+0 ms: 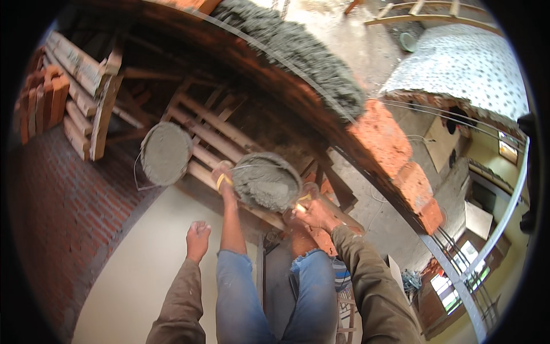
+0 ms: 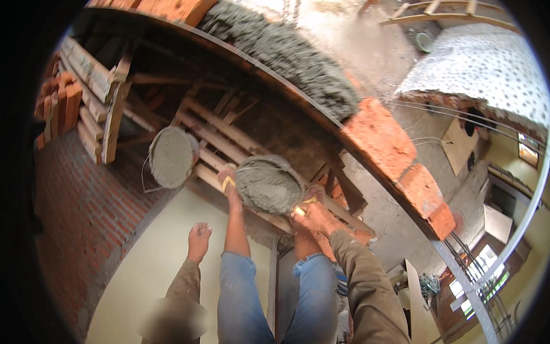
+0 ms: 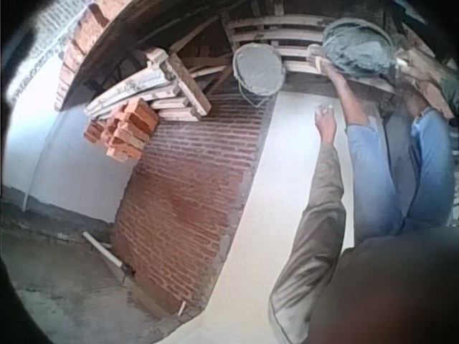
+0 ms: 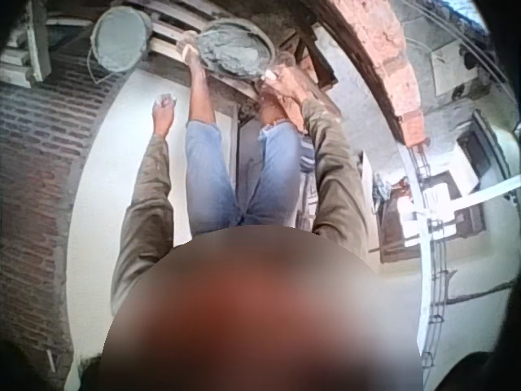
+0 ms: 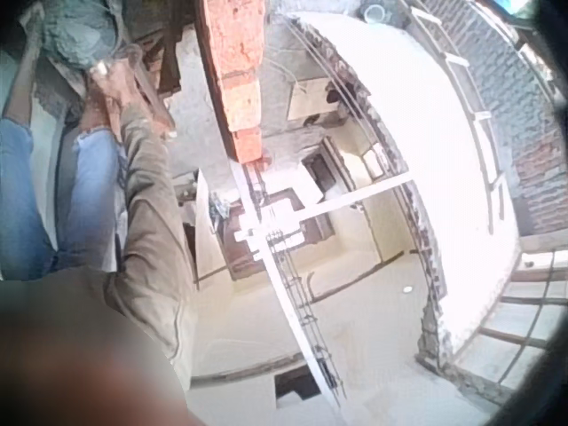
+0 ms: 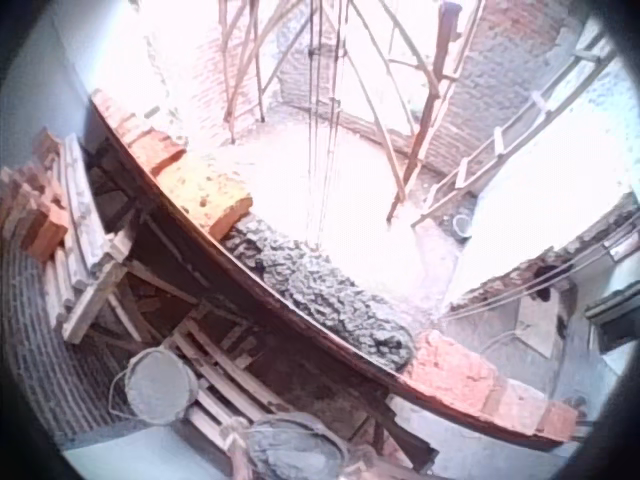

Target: The person scoops mortar from a bucket with a trowel and spreads it along a brick course on a wooden scaffold. They place red bricks one by one onto the mortar, tap them into alignment, and continue the process along the wall.

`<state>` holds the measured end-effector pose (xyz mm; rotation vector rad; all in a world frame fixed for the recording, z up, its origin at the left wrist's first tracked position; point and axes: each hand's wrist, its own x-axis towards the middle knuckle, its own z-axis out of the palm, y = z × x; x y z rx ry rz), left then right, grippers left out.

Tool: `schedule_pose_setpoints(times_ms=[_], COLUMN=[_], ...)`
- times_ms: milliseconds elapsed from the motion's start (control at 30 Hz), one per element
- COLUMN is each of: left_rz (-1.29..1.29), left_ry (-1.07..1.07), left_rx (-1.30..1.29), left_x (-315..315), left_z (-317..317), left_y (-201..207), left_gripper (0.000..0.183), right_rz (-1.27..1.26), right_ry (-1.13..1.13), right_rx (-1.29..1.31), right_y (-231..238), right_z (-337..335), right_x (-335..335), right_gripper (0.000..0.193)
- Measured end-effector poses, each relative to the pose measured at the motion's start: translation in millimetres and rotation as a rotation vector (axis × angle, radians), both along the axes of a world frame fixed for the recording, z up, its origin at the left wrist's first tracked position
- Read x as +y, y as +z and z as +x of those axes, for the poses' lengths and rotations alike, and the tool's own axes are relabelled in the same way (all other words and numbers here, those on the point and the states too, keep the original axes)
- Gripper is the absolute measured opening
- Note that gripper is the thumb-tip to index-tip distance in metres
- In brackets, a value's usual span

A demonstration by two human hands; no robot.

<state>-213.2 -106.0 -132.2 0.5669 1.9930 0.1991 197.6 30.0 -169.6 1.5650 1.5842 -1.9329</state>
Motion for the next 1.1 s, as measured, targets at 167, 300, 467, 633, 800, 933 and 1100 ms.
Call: schedule_pose_setpoints(times_ms=[167,300,467,633,800,933,1100], left_rz=[-0.009,-0.014,0.011,0.032,0.035,0.012,0.002], left_ry=[-0.007,-0.038,-0.061,-0.099,-0.125,-0.087,-0.054], left_rx=[-0.007,-0.017,-0.043,-0.059,-0.068,-0.024,0.144], left_x=[8,17,36,53,58,52,37], left_z=[16,28,48,59,55,31,-24], left_y=[17,32,47,58,65,74,61], left_gripper=[0.036,0.033,0.03,0.033,0.033,0.031,0.036], right_rz=[0.19,0.282,0.295,0.853,1.172,1.217,0.949], right_ry=[-0.129,-0.306,-0.565,-0.403,-0.353,-0.416,-0.566], right_rx=[-0.044,-0.088,-0.075,-0.356,-0.561,-0.581,-0.544], right_y=[73,134,188,173,137,139,152], right_z=[42,80,111,106,97,103,106], right_x=[19,45,89,113,105,65,-10], right_gripper=[0.036,0.032,0.023,0.022,0.039,0.042,0.039])
